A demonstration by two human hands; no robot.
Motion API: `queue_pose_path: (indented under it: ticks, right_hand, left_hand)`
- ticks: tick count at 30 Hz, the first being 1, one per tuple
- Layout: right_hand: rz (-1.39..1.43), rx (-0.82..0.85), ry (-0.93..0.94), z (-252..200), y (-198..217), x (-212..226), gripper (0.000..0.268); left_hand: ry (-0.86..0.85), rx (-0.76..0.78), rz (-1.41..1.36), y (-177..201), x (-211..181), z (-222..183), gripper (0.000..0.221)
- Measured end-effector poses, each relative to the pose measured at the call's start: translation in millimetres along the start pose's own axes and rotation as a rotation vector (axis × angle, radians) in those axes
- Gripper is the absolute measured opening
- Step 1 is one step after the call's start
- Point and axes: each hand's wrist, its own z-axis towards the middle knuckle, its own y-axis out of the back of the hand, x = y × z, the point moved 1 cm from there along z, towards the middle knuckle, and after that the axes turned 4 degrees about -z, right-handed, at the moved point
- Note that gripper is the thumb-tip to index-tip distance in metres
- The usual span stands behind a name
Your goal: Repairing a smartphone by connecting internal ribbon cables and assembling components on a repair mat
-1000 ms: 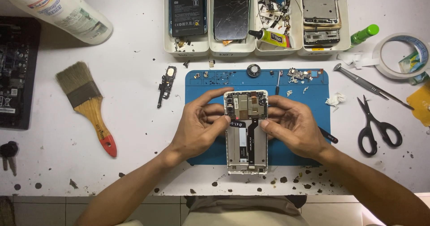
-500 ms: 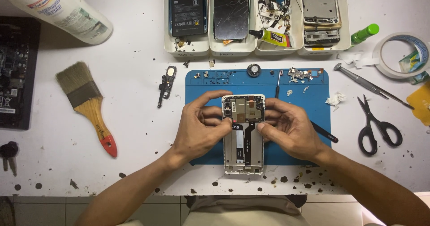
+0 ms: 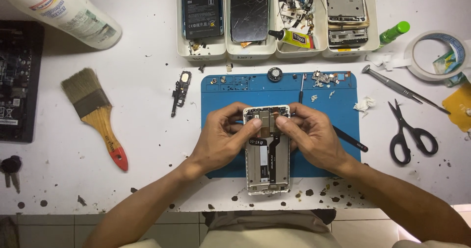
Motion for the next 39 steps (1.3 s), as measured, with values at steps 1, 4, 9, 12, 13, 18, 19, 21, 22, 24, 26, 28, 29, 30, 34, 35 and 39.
queue_pose_path:
  ticks: [1,4,9,12,13,18,19,21,22,24,26,28,29,30,34,35,39]
  right_hand:
    - [-0.002,0.0,0.002,0,1,-2,0.024]
    - [-0.01,0.004,0.033,0,1,-4,0.022]
    - [0.041,0.099,-0.058,-3,4,12,0.034]
    - [-0.123,0.185,-0.071,-11,1,51,0.063]
    - [-0.125,0.187,-0.066,-12,-1,58,0.063]
    - [-0.42,0.152,0.021,-19,-7,82,0.095]
    - [-0.418,0.151,0.021,-19,-6,81,0.095]
    - [-0.494,0.174,0.08,-18,-6,80,0.096]
    - [-0.493,0.173,0.08,-19,-6,78,0.096]
    - [-0.538,0.177,0.098,-21,-7,74,0.089]
    - [-0.539,0.191,0.115,-21,-8,76,0.085]
    - [-0.539,0.203,0.131,-22,-9,74,0.081]
    - [-0.541,0.189,0.139,-23,-8,71,0.077]
    - [-0.544,0.177,0.15,-22,-8,68,0.073]
    - [-0.565,0.154,0.15,-21,-7,61,0.061]
    - [-0.603,0.137,0.162,-21,-8,62,0.062]
    - [-0.832,0.165,0.15,-23,-14,79,0.077]
  left_hand:
    - [-0.003,0.0,-0.001,0,0,0,0.02]
    - [-0.009,-0.005,-0.005,-1,1,0,0.018]
    - [0.06,-0.037,-0.087,0,-12,-3,0.02]
    - [0.07,-0.065,-0.089,6,-17,-5,0.027]
    - [0.066,-0.066,-0.088,6,-23,-6,0.027]
    - [0.011,-0.055,0.025,7,-46,-11,0.052]
    - [0.012,-0.054,0.026,9,-44,-10,0.052]
    - [0.035,-0.031,0.031,12,-40,-8,0.049]
    - [0.036,-0.03,0.032,11,-39,-7,0.049]
    - [-0.022,-0.025,0.088,10,-36,-5,0.042]
    - [-0.073,-0.031,0.156,13,-28,0,0.039]
    - [-0.124,-0.036,0.223,15,-25,3,0.036]
    - [-0.13,-0.039,0.255,15,-26,3,0.031]
    - [-0.138,-0.044,0.288,16,-27,3,0.026]
    - [-0.087,-0.061,0.301,17,-27,4,0.026]
    - [-0.087,-0.066,0.35,17,-29,4,0.025]
    - [-0.163,-0.046,0.56,16,-40,5,0.025]
